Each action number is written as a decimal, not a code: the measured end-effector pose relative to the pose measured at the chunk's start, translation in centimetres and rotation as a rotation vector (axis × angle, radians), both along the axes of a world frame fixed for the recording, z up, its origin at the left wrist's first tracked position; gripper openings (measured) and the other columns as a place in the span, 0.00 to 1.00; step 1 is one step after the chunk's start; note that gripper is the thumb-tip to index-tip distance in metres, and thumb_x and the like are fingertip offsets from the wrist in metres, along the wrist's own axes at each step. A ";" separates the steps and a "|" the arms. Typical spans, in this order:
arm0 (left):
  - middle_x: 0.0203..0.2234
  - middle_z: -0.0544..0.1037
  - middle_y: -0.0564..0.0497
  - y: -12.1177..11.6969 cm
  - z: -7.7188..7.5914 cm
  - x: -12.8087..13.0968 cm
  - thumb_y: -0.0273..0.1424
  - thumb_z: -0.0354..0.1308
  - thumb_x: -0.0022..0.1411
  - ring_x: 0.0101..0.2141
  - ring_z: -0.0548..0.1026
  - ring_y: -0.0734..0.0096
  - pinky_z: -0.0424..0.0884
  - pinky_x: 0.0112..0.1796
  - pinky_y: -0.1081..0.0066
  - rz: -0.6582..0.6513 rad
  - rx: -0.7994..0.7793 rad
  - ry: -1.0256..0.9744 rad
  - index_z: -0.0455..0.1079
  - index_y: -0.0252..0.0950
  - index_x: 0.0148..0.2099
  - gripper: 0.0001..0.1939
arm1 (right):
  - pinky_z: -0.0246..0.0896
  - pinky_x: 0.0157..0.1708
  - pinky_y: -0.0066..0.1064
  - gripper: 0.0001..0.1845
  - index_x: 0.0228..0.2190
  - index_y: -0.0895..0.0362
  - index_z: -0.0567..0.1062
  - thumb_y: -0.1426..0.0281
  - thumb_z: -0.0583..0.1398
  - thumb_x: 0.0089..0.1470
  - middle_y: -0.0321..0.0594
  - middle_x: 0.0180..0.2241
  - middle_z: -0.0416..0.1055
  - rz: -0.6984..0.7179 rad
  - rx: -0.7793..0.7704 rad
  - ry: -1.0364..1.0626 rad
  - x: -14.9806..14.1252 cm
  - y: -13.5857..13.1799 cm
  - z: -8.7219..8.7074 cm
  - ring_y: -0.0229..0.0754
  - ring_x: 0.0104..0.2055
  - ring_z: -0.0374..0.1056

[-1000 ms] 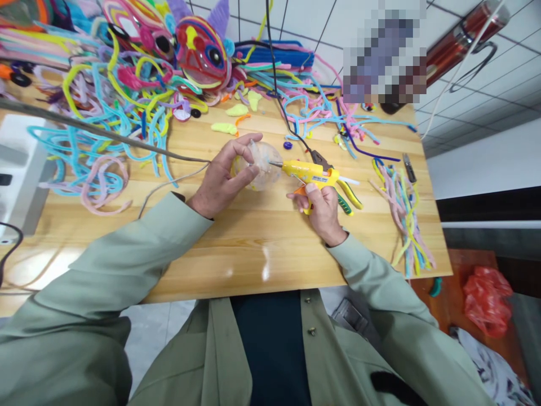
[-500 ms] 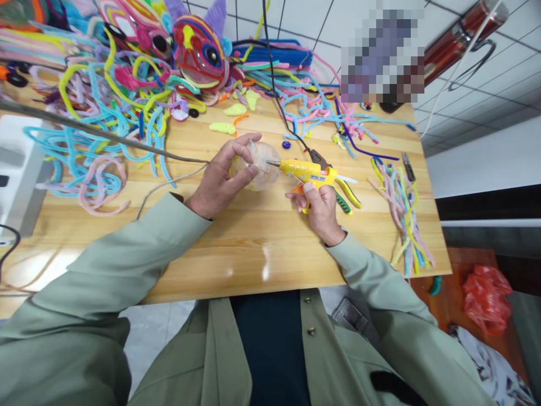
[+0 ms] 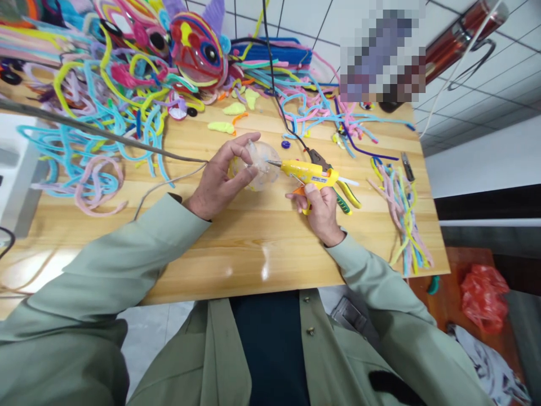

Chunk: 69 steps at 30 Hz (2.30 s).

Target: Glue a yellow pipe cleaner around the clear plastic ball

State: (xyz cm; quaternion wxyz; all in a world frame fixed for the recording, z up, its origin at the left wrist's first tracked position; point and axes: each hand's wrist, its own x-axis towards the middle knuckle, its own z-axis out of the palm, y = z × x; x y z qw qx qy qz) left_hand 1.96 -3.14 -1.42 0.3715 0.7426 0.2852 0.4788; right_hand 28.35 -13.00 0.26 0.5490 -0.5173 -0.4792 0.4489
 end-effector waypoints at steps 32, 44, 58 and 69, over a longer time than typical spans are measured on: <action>0.77 0.78 0.45 0.2 -0.8 -0.4 0.51 0.68 0.83 0.79 0.74 0.45 0.68 0.80 0.35 -0.033 0.022 -0.026 0.72 0.47 0.55 0.16 | 0.81 0.38 0.39 0.41 0.18 0.49 0.73 0.29 0.69 0.62 0.28 0.15 0.63 -0.007 0.000 -0.027 -0.2 0.0 -0.1 0.36 0.19 0.61; 0.77 0.77 0.43 -0.3 0.1 -0.1 0.56 0.65 0.82 0.79 0.73 0.44 0.67 0.80 0.34 -0.019 0.012 0.028 0.73 0.49 0.59 0.19 | 0.83 0.43 0.40 0.42 0.18 0.49 0.73 0.28 0.69 0.62 0.28 0.15 0.63 -0.016 -0.011 -0.032 -0.4 0.0 0.2 0.37 0.21 0.66; 0.76 0.78 0.43 -0.2 0.3 0.0 0.60 0.67 0.80 0.78 0.74 0.42 0.66 0.81 0.31 -0.015 -0.003 0.021 0.73 0.48 0.55 0.23 | 0.87 0.46 0.43 0.43 0.18 0.49 0.72 0.27 0.69 0.61 0.29 0.15 0.64 -0.008 -0.021 -0.020 -0.8 0.1 0.7 0.36 0.20 0.63; 0.77 0.78 0.43 -0.3 0.2 0.0 0.59 0.67 0.80 0.78 0.74 0.44 0.69 0.80 0.34 -0.019 -0.012 0.019 0.72 0.47 0.54 0.22 | 0.84 0.43 0.40 0.43 0.18 0.50 0.73 0.28 0.69 0.61 0.31 0.16 0.65 -0.040 -0.035 -0.058 -0.5 0.0 0.2 0.39 0.23 0.72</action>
